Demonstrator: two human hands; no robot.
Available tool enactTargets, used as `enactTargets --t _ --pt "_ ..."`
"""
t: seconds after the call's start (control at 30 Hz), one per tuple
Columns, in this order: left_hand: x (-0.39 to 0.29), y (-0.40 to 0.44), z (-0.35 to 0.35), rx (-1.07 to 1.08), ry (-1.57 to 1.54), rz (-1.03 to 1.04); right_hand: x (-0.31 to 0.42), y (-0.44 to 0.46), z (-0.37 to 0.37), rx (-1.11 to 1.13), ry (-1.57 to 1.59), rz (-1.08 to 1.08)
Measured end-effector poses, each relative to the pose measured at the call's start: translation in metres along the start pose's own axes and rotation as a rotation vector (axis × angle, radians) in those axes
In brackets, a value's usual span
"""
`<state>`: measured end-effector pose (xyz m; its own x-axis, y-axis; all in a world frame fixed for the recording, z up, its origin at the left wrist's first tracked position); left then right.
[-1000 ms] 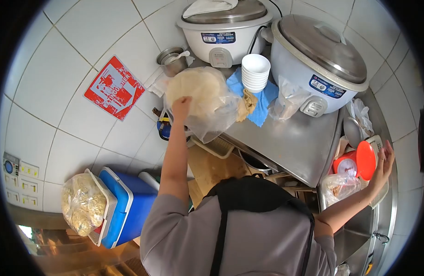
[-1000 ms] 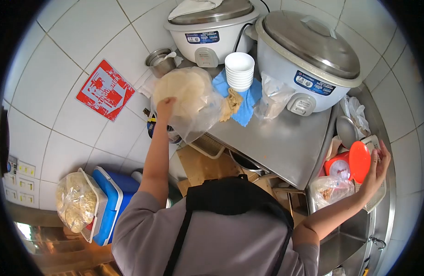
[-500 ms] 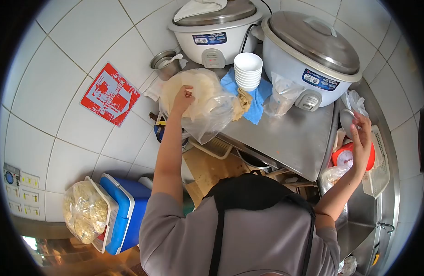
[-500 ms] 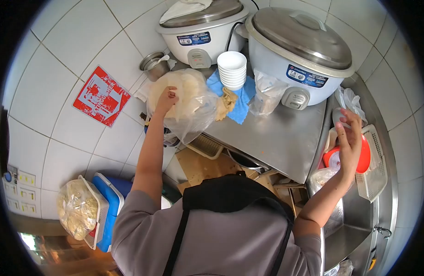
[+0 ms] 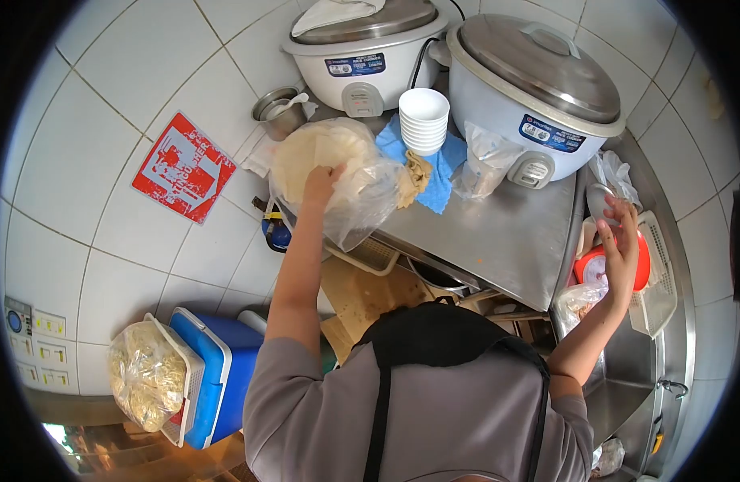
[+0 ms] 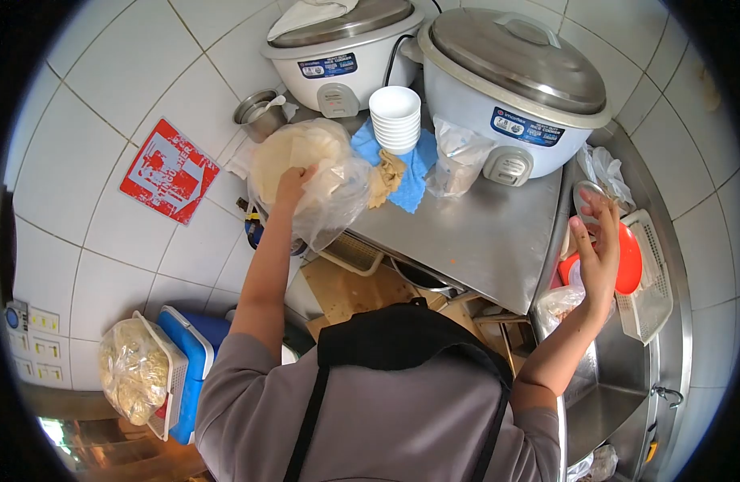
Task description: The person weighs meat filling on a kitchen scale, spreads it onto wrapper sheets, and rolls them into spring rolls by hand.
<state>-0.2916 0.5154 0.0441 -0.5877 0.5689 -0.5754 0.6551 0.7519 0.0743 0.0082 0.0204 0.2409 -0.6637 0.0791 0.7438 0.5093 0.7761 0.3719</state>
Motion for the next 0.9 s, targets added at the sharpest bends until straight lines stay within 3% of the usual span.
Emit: enactTargets --t 0.07,0.17,0.27,0.37,0.47,0.53,0.57,0.6,0.67,0.73,0.83,0.9 --pt "-0.003 0.002 0.005 -0.03 0.142 0.012 0.0 -0.002 0.0 0.004 0.013 -0.01" --pt "-0.001 0.003 0.007 -0.029 0.028 -0.147 -0.002 -0.006 -0.001 0.001 0.011 0.012" --pt "-0.016 -0.004 0.012 -0.225 0.392 -0.109 -0.006 -0.01 -0.002 -0.004 0.022 0.019" --pt "-0.006 0.0 0.013 -0.104 0.189 -0.184 -0.011 -0.013 -0.004 0.002 0.036 0.008" --pt "0.05 0.015 0.004 -0.04 -0.229 -0.265 -0.011 -0.018 -0.006 0.009 0.029 0.026" --pt "0.063 0.013 -0.024 -0.126 -0.829 -0.29 -0.011 -0.02 -0.008 0.003 0.038 0.036" --pt "0.062 0.016 -0.047 -0.118 -0.857 -0.274 -0.011 -0.02 -0.009 0.0 0.049 0.037" --pt "0.052 0.017 -0.068 -0.109 -0.886 -0.259 -0.012 -0.02 -0.01 -0.003 0.06 0.038" --pt "-0.061 -0.003 -0.119 0.002 -1.282 -0.064 -0.014 -0.006 0.007 0.06 0.255 0.016" --pt "-0.121 -0.011 -0.142 0.031 -1.331 0.034 -0.011 0.015 0.038 0.134 0.451 0.011" --pt "-0.197 -0.005 -0.134 0.411 -1.527 0.326 -0.016 0.047 0.111 0.311 0.61 0.003" --pt "-0.25 -0.02 -0.116 0.583 -1.622 0.354 -0.034 0.059 0.165 0.397 0.812 0.009"
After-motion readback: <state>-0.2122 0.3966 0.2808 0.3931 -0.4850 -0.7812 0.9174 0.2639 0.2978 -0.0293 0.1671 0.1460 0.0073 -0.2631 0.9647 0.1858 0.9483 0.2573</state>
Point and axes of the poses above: each hand's wrist, its own y-axis towards the middle knuckle, its own z-axis out of the palm, x = y × z, the point moved 8 cm from there along y, towards the middle knuckle, and after that the axes turned 15 degrees about x, right-handed, at the moved point
